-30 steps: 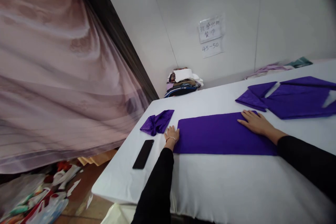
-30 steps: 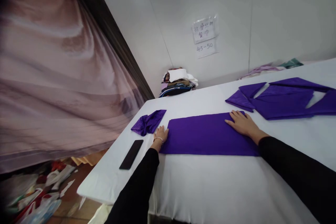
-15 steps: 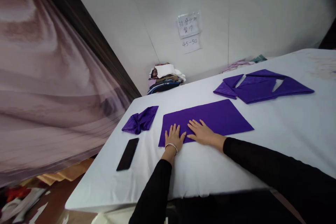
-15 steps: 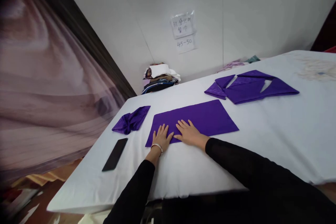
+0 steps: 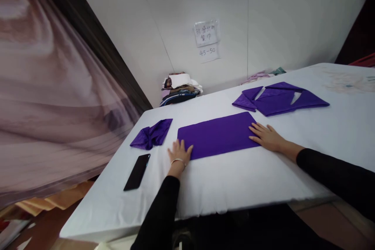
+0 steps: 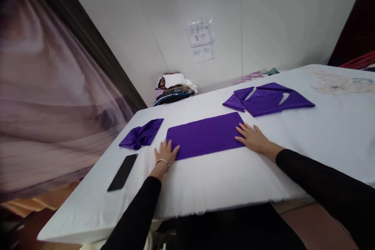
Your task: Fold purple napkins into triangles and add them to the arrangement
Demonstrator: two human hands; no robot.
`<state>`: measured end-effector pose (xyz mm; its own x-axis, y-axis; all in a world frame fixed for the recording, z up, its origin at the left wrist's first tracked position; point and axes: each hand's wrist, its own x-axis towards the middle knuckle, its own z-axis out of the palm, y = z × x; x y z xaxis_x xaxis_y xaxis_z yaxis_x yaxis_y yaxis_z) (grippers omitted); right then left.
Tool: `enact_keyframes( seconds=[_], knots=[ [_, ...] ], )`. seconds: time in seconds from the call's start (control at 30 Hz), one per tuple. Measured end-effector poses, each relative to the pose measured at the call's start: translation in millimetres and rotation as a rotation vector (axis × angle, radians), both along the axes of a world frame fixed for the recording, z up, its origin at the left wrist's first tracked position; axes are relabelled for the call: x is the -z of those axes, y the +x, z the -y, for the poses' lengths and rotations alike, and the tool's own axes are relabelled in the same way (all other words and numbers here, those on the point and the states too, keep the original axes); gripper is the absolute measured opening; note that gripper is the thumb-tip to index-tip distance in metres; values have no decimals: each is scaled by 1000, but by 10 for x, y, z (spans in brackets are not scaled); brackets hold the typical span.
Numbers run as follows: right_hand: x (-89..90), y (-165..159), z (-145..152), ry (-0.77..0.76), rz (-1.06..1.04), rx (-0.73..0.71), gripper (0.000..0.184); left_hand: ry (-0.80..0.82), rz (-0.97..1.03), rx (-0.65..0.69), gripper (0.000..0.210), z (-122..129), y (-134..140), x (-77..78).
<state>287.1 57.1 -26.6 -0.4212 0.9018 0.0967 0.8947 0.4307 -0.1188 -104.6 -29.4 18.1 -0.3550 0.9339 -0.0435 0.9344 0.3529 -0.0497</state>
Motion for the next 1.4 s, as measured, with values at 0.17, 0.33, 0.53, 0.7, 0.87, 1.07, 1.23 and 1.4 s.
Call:
enact_keyframes(
  seconds=[0.17, 0.33, 0.53, 0.7, 0.87, 1.07, 1.23, 1.4],
  knots=[
    [-5, -45, 1, -2, 19, 11, 66, 10, 156, 453, 75, -155, 1028, 84],
    [13, -28, -2, 5, 6, -4, 66, 3, 178, 450, 72, -197, 955, 179],
    [18, -20, -29, 1, 1, 3, 65, 17, 54, -10, 62, 64, -267, 59],
    [-139, -435, 100, 16, -49, -86, 67, 52, 15, -159, 56, 199, -513, -52],
    [-302, -1391, 420, -114, -142, -358, 72, 102, 22, 36, 60, -71, 218, 5],
    [-243, -1536, 410, -141, -143, -484, 70, 76, 74, 198, 63, -182, 333, 170],
    [-56, -641, 132, -82, -123, -256, 64, 76, 51, -45, 59, -48, -385, 117],
    [48, -131, 16, -39, -76, -93, 65, 137, 35, -112, 48, 51, -521, 29]
  ],
)
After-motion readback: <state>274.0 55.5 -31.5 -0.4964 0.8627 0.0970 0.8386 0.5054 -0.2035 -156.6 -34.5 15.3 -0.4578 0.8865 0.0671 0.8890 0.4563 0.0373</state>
